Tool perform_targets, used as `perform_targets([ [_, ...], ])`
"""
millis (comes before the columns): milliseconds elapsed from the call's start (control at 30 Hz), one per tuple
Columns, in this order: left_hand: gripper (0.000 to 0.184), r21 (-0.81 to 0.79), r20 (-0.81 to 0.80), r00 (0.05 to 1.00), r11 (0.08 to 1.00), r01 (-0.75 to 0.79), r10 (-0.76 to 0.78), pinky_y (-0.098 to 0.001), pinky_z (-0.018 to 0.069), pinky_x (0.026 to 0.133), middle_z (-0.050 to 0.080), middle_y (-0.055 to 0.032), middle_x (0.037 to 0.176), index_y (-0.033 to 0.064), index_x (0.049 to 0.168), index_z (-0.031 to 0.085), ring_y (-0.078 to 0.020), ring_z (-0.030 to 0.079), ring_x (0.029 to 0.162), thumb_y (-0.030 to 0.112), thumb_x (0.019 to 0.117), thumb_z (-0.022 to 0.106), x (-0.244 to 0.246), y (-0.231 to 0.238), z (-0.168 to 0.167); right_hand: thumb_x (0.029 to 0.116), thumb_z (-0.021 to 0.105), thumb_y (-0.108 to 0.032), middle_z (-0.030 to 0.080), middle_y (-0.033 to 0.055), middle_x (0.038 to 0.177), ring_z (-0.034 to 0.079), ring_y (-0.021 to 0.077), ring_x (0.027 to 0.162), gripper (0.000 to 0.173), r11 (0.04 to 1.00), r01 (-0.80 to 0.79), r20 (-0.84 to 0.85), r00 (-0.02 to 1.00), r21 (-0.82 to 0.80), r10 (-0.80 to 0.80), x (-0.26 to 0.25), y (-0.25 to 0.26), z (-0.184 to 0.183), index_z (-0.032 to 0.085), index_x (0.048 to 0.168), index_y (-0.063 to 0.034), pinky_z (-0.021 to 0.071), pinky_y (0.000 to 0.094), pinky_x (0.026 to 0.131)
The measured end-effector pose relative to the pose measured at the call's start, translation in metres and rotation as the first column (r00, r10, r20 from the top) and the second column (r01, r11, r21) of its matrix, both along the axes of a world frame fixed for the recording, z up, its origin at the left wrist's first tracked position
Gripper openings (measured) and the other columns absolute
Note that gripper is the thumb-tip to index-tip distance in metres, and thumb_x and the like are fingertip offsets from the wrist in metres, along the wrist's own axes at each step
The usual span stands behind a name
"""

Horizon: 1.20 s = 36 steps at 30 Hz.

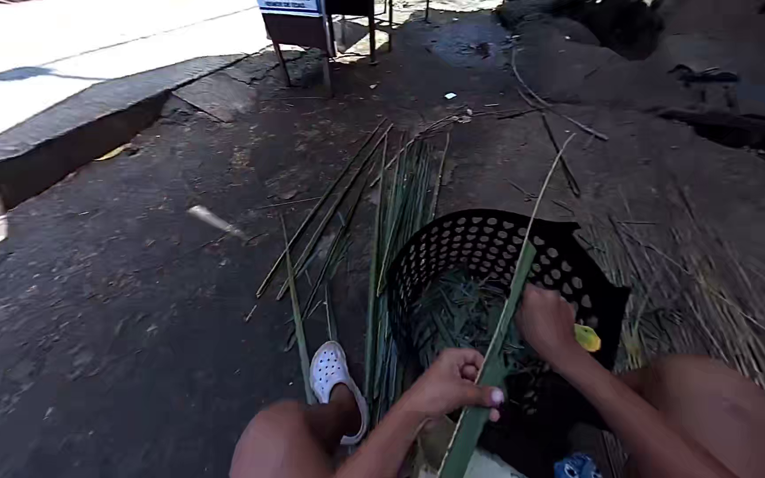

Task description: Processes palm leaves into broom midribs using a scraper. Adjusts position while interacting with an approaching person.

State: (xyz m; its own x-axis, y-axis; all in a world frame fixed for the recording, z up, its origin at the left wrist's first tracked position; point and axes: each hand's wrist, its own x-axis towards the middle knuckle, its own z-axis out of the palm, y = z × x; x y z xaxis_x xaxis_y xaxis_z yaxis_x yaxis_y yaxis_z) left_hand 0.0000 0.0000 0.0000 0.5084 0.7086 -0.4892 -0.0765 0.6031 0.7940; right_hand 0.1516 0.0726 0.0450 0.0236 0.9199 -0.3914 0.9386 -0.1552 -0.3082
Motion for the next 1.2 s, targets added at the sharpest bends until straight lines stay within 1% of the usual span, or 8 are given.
perform_targets([
  [100,0.024,-0.009,0.0,1.0,1.0,0.0,0.0,-0.019,0.0563,0.064,0.068,0.0068,0.072,0.0076,0.094,0.058,-0.0023,0.066,0.063,-0.015,0.086,0.058,-0.001,-0.002,-0.005,0.1064,0.048,-0.008,0.062,0.0333,0.129,0.058,0.0477,0.126,0.038,0.984,0.171,-0.003,0.985,-0.045,-0.172,0.023,0.032,0.016,0.053,0.138,0.0112,0.043,0.0593,0.103],
  [267,0.027,0.037,0.053,0.999,0.999,-0.003,0.001,-0.0151,0.0555,0.064,0.071,0.0107,0.073,0.0129,0.091,0.061,0.0019,0.067,0.064,-0.012,0.0901,0.052,-0.004,-0.002,-0.007,0.1094,0.046,-0.017,0.06,0.033,0.131,0.056,0.0459,0.127,0.038,0.917,0.398,-0.104,0.912,0.0,-0.396,0.066,0.053,0.015,0.057,0.133,0.0107,0.0415,0.0586,0.104],
  [400,0.027,-0.051,-0.061,0.998,0.998,-0.033,0.029,-0.0114,0.0495,0.052,0.064,0.009,0.065,0.008,0.095,0.056,0.0032,0.059,0.052,-0.001,0.1072,0.033,0.001,0.003,0.001,0.1056,0.051,-0.014,0.064,0.0362,0.114,0.062,0.0496,0.113,0.033,0.992,0.084,-0.177,0.979,-0.091,-0.099,0.053,0.013,0.01,0.063,0.119,0.0146,0.0447,0.0609,0.096],
  [533,0.034,-0.113,-0.036,0.995,0.989,-0.099,0.096,-0.0103,0.0409,0.043,0.048,0.0114,0.052,0.0107,0.09,0.05,0.0043,0.048,0.042,0.005,0.1103,0.024,0.012,0.003,0.005,0.1015,0.059,-0.015,0.069,0.0337,0.101,0.066,0.0505,0.103,0.031,0.952,-0.275,-0.223,0.944,-0.135,0.242,0.031,-0.025,-0.013,0.067,0.111,0.0132,0.0472,0.0632,0.09],
  [733,0.043,-0.227,0.193,0.961,0.962,-0.153,0.198,-0.0091,0.0369,0.04,0.041,0.0149,0.048,0.0176,0.08,0.046,0.0064,0.042,0.038,0.008,0.1087,0.014,0.017,0.006,-0.001,0.1043,0.053,-0.011,0.064,0.0324,0.124,0.06,0.0466,0.122,0.036,0.948,-0.175,-0.071,0.984,-0.268,0.161,0.009,-0.011,0.002,0.057,0.131,0.0118,0.0436,0.059,0.1],
  [867,0.042,-0.273,0.247,0.941,0.948,-0.163,0.233,-0.0085,0.0371,0.039,0.041,0.0153,0.047,0.0182,0.082,0.045,0.0069,0.043,0.038,0.01,0.1092,0.013,0.013,0.01,-0.002,0.1032,0.053,-0.009,0.066,0.0323,0.122,0.062,0.0463,0.119,0.034,0.981,-0.125,-0.033,0.992,-0.15,0.121,0.001,-0.006,-0.003,0.058,0.128,0.0135,0.0458,0.0578,0.097],
  [1067,0.044,-0.256,0.287,0.952,0.966,-0.036,0.111,-0.0074,0.0361,0.041,0.042,0.0158,0.049,0.0186,0.079,0.047,0.0082,0.042,0.039,0.007,0.1067,0.014,0.009,-0.007,0.004,0.1081,0.046,-0.015,0.064,0.0311,0.124,0.06,0.0439,0.122,0.036,0.979,0.197,-0.007,0.98,-0.062,-0.197,0.026,0.039,-0.008,0.057,0.131,0.0106,0.0444,0.0558,0.101],
  [1200,0.045,-0.266,0.327,0.935,0.963,-0.05,0.139,-0.0075,0.0371,0.041,0.044,0.016,0.049,0.0199,0.078,0.048,0.0081,0.044,0.039,0.008,0.106,0.014,0.002,-0.009,-0.001,0.1071,0.049,-0.016,0.065,0.0331,0.119,0.061,0.0463,0.119,0.036,0.993,0.078,-0.042,0.996,-0.087,-0.082,0.022,0.017,-0.001,0.059,0.127,0.013,0.044,0.0576,0.099],
])
